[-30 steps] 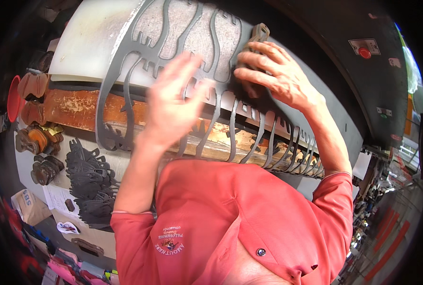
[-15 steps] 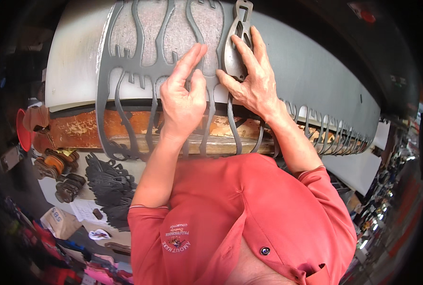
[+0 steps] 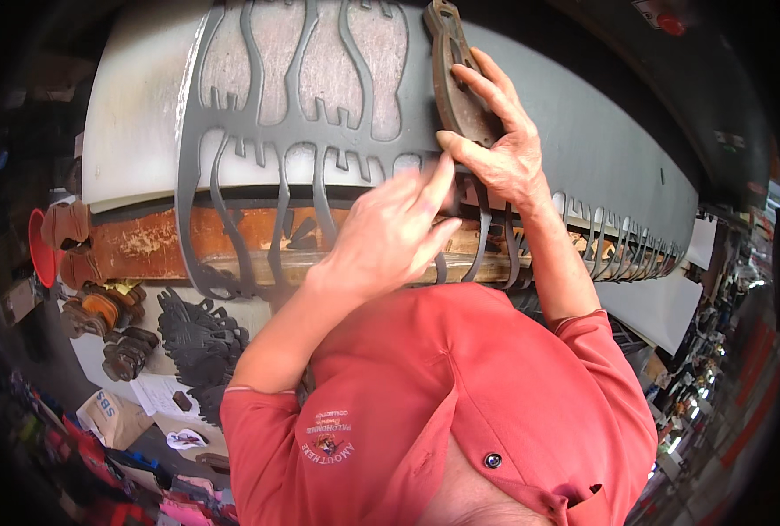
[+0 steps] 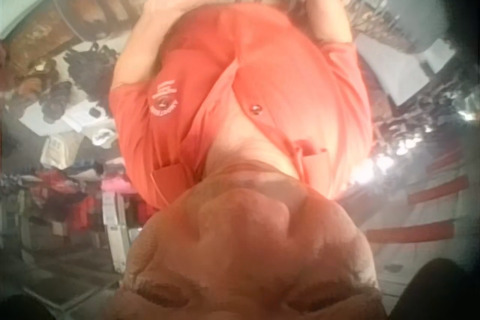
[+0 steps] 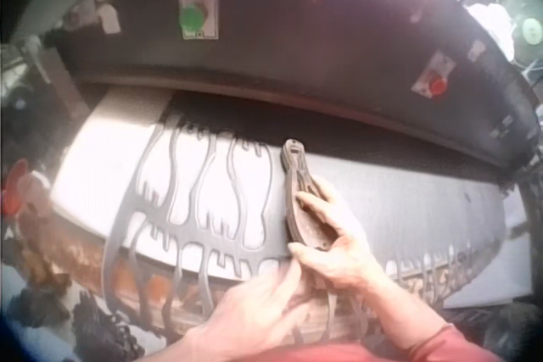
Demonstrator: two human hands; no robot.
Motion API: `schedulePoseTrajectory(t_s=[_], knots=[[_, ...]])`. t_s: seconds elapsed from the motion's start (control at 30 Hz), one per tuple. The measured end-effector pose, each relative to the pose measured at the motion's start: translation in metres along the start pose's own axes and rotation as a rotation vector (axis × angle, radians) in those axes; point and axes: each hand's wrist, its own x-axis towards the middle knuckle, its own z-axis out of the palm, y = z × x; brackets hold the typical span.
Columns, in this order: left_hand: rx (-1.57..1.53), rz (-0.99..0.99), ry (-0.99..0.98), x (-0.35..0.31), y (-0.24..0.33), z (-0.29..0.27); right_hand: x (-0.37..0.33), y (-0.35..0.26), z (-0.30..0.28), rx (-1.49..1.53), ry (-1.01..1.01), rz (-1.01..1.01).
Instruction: The person repeatedly rubs the edges and surfaces of small dark metal parts with a sanding block on a workbench. The person flips and repositions each part to sand different sides, then places the finished parts on the bench.
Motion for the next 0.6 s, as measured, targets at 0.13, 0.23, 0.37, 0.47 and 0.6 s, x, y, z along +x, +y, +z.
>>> schedulePoseTrajectory(t_s=[0.13, 0.23, 0.37, 0.47, 0.6], knots=[[-0.205, -0.132, 0.217, 0.002, -0.006, -0.011, 0.000, 0.002, 0.019, -0.372, -0.033, -0.132], [-0.259, -0.278, 0.255, 0.002, -0.009, -0.012, 0.000, 0.001, 0.021, -0.369, -0.014, -0.111], [-0.221, -0.181, 0.227, -0.020, 0.002, -0.023, 0.003, -0.001, 0.020, -0.350, -0.021, -0.079], [-0.224, -0.169, 0.179, -0.050, 0.015, -0.032, 0.005, -0.001, 0.023, -0.332, 0.000, -0.069], [-0.001, -0.015, 0.186, -0.073, 0.006, -0.019, 0.007, 0.001, 0.024, -0.383, 0.008, -0.070]])
